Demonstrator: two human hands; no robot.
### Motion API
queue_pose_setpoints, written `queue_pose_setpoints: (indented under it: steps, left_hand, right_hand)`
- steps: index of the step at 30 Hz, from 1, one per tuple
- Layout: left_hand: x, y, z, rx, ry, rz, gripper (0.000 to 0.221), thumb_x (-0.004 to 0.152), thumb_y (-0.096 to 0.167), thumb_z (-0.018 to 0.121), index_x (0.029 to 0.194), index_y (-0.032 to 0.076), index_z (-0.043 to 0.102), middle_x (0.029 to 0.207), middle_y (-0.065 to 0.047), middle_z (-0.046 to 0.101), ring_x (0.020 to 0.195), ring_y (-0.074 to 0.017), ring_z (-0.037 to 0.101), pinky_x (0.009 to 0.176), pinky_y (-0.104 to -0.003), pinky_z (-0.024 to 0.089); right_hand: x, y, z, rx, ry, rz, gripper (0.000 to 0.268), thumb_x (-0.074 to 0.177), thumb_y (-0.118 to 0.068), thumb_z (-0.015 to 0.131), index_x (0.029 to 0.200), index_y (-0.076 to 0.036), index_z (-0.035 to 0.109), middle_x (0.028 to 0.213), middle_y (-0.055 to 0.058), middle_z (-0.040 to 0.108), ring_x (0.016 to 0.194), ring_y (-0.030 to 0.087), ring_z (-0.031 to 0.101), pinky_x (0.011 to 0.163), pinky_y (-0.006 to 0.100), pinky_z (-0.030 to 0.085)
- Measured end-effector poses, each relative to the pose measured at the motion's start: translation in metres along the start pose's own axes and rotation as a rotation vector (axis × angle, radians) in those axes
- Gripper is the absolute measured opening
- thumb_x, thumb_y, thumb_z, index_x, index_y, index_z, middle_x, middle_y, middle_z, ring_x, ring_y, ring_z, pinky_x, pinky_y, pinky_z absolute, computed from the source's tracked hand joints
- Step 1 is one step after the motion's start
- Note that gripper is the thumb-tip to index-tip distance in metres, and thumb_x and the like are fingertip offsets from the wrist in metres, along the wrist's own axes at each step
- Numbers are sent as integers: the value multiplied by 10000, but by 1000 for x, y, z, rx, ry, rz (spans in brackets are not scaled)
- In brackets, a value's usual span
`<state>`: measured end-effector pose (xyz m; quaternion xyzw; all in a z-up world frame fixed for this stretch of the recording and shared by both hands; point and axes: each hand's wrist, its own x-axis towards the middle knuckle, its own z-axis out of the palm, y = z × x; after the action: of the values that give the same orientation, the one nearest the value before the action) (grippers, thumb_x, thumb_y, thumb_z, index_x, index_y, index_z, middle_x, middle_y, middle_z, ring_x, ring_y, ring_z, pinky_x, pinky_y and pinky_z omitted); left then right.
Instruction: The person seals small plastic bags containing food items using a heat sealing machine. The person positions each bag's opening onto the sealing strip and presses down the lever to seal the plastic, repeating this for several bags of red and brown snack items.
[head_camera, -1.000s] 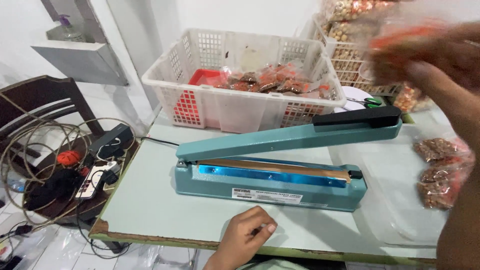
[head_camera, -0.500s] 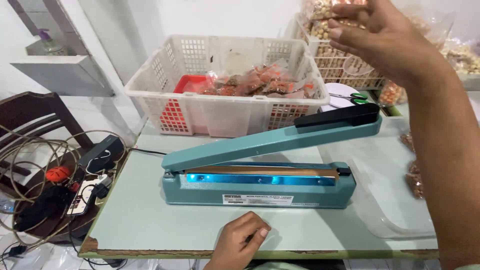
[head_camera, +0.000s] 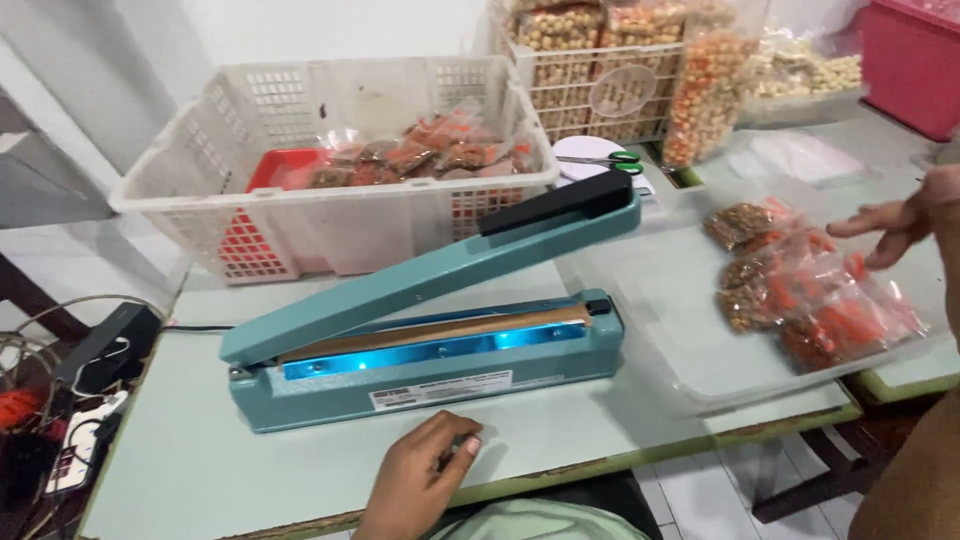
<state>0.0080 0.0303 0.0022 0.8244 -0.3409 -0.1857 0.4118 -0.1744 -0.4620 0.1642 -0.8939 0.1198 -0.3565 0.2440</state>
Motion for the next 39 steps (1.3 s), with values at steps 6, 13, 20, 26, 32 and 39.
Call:
queue_pose_setpoints:
  steps: [6,13,20,26,32,39]
  left_hand:
    - [1,0,4,38,10,-7,299,992,406,545,1125,228,744,1073,93,763,853,-121,674,718,-289,508]
    - [3,-1,7,77,17,9,332,989,428,526,1129,221,745,1045,80,761,823,-138,663,720,-306,497]
    - [4,-4,10,73,41,6,341,984,439,525,1116,228,758,1034,91,773,822,-129,676,709,-298,501]
    - [4,-1,8,65,30,11,331,988,425,527,1117,219,752,1050,76,772,871,-136,686,729,-305,511]
    - [4,1,7,78,-2,-45,353,987,450,508,1139,235,743,1082,86,769,904,-133,690,748,-303,518]
    - [2,0,7,37,16,-19,320,980,410,545,1144,220,745,1075,77,769,897,-133,684,741,-297,517]
  right_hand:
    - [-42,6,7,-16,40,39,288,1183,9,480,1457,95,455,1283,260,629,1328,353,589,1153,436,427]
    - [-67,124,18,-652,-99,97,494,911,-458,633,1348,-240,707,1507,269,600,1465,488,456,1209,552,296]
    - [-54,152,68,-767,-69,525,485,823,-741,676,1119,-376,797,1706,217,380,1728,307,-4,1126,639,-265]
    - [-53,132,69,-603,59,276,185,953,-322,679,1048,-237,813,1522,334,464,1557,440,159,1235,549,109]
    - [-44,71,59,-408,131,172,107,1025,-384,701,1058,-284,725,1484,62,577,1674,378,307,1187,671,-139]
    - [-60,-90,54,170,-201,176,188,941,-111,649,1089,-43,744,1153,78,775,1060,178,713,953,315,541]
